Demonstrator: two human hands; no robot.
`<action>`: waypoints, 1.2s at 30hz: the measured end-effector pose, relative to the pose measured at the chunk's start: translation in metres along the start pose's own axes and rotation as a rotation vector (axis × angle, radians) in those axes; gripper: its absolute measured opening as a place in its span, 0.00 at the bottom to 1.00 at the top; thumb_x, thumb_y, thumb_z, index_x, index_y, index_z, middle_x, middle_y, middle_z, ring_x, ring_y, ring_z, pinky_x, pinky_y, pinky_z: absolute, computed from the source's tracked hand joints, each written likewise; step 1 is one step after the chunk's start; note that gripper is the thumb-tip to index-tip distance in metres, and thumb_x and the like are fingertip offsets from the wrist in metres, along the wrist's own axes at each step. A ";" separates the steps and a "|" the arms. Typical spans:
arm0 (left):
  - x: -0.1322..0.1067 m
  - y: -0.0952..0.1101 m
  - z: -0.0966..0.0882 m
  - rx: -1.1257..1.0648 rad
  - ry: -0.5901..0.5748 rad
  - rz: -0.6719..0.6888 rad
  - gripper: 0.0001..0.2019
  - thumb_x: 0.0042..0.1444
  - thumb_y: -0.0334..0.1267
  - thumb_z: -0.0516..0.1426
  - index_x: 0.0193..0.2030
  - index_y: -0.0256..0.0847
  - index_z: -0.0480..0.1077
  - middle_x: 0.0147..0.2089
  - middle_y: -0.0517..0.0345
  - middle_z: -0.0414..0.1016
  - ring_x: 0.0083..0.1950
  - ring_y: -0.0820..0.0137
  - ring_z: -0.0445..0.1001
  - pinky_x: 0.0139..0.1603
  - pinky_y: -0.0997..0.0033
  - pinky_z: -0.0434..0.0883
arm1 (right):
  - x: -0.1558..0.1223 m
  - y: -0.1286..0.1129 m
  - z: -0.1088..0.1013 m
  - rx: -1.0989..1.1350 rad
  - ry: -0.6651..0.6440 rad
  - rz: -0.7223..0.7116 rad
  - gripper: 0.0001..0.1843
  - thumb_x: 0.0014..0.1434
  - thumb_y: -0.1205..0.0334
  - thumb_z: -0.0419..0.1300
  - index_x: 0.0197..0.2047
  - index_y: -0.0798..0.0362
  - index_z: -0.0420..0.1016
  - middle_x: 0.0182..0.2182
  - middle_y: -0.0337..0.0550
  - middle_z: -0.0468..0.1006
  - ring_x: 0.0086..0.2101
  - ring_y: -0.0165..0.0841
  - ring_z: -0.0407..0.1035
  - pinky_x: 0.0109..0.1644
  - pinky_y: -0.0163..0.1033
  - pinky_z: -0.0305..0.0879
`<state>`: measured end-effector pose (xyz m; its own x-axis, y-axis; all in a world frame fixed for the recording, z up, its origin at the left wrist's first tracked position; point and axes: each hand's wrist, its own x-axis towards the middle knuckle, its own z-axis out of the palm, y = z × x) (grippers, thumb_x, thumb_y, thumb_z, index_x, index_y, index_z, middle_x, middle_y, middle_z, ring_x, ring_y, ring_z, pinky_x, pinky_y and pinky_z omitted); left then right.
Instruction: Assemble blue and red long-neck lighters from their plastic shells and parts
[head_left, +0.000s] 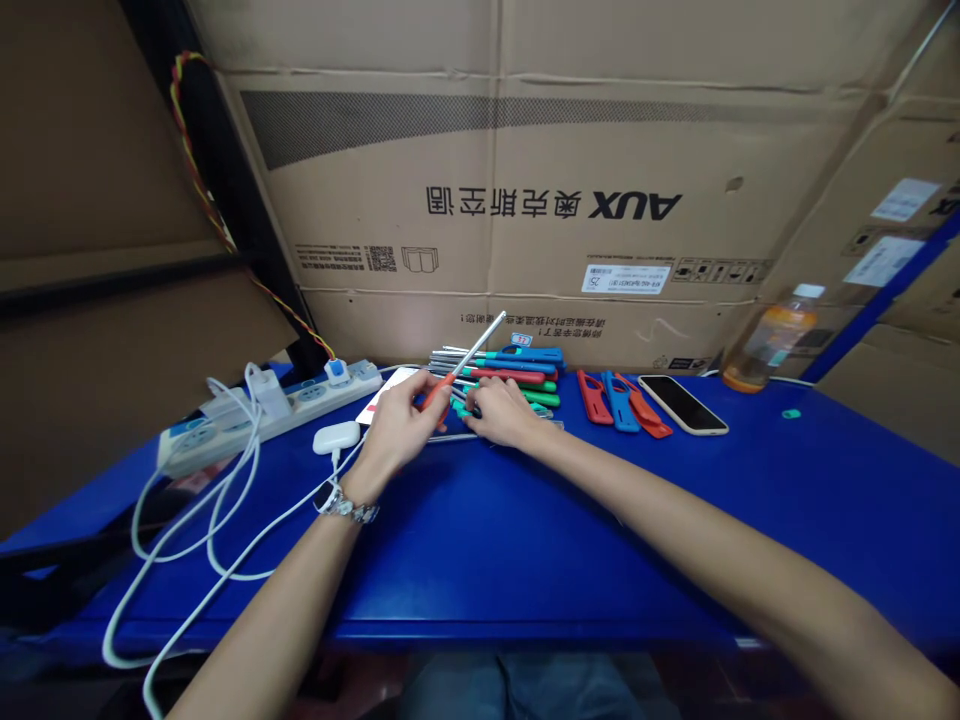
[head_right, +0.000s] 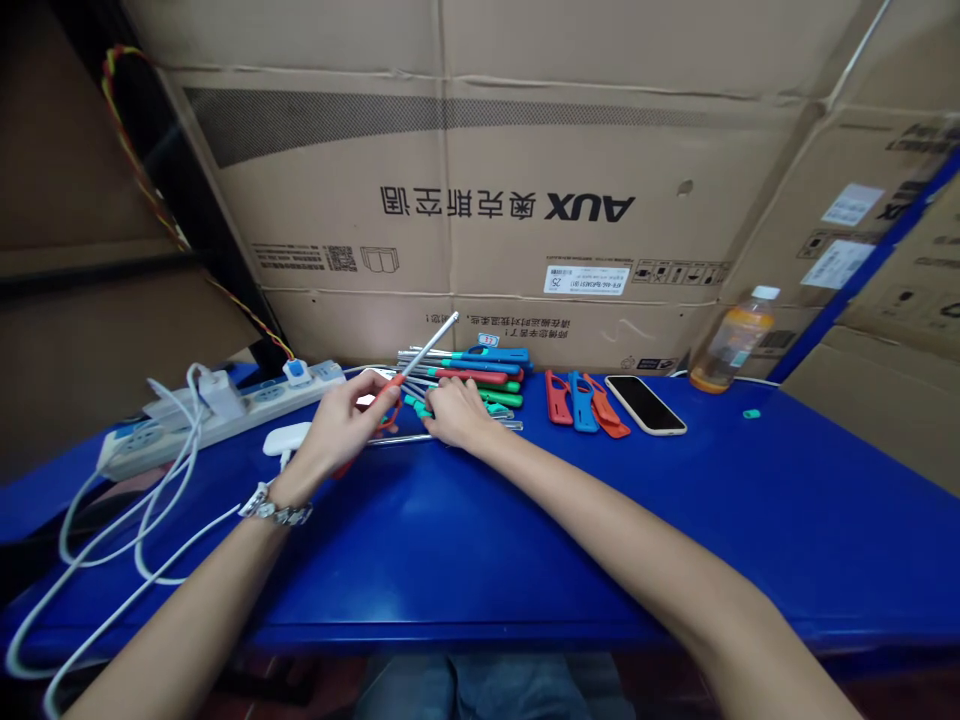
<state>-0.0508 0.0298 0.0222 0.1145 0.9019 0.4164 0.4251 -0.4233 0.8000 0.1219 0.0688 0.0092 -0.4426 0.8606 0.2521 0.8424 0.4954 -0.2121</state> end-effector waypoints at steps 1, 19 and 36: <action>0.000 -0.001 0.000 0.045 -0.008 0.013 0.15 0.59 0.52 0.57 0.35 0.41 0.70 0.30 0.59 0.75 0.24 0.70 0.73 0.23 0.73 0.66 | 0.002 -0.001 0.002 0.010 0.007 0.006 0.07 0.58 0.62 0.63 0.39 0.55 0.78 0.44 0.53 0.77 0.50 0.45 0.67 0.54 0.49 0.57; -0.015 0.010 0.016 0.267 -0.369 0.171 0.15 0.66 0.51 0.50 0.41 0.42 0.69 0.26 0.63 0.71 0.26 0.69 0.70 0.28 0.72 0.62 | -0.099 0.065 -0.048 1.687 0.500 0.320 0.14 0.45 0.59 0.71 0.35 0.54 0.75 0.25 0.36 0.73 0.28 0.27 0.66 0.33 0.33 0.62; -0.016 0.011 0.018 0.293 -0.464 0.106 0.19 0.66 0.54 0.48 0.38 0.41 0.68 0.25 0.62 0.72 0.26 0.69 0.72 0.28 0.73 0.63 | -0.095 0.076 -0.043 1.301 0.385 0.122 0.18 0.49 0.49 0.71 0.36 0.53 0.76 0.25 0.37 0.77 0.27 0.28 0.70 0.33 0.36 0.67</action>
<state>-0.0318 0.0123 0.0164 0.5250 0.8270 0.2012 0.6142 -0.5318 0.5831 0.2409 0.0194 0.0100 -0.0935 0.9254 0.3672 -0.1214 0.3555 -0.9268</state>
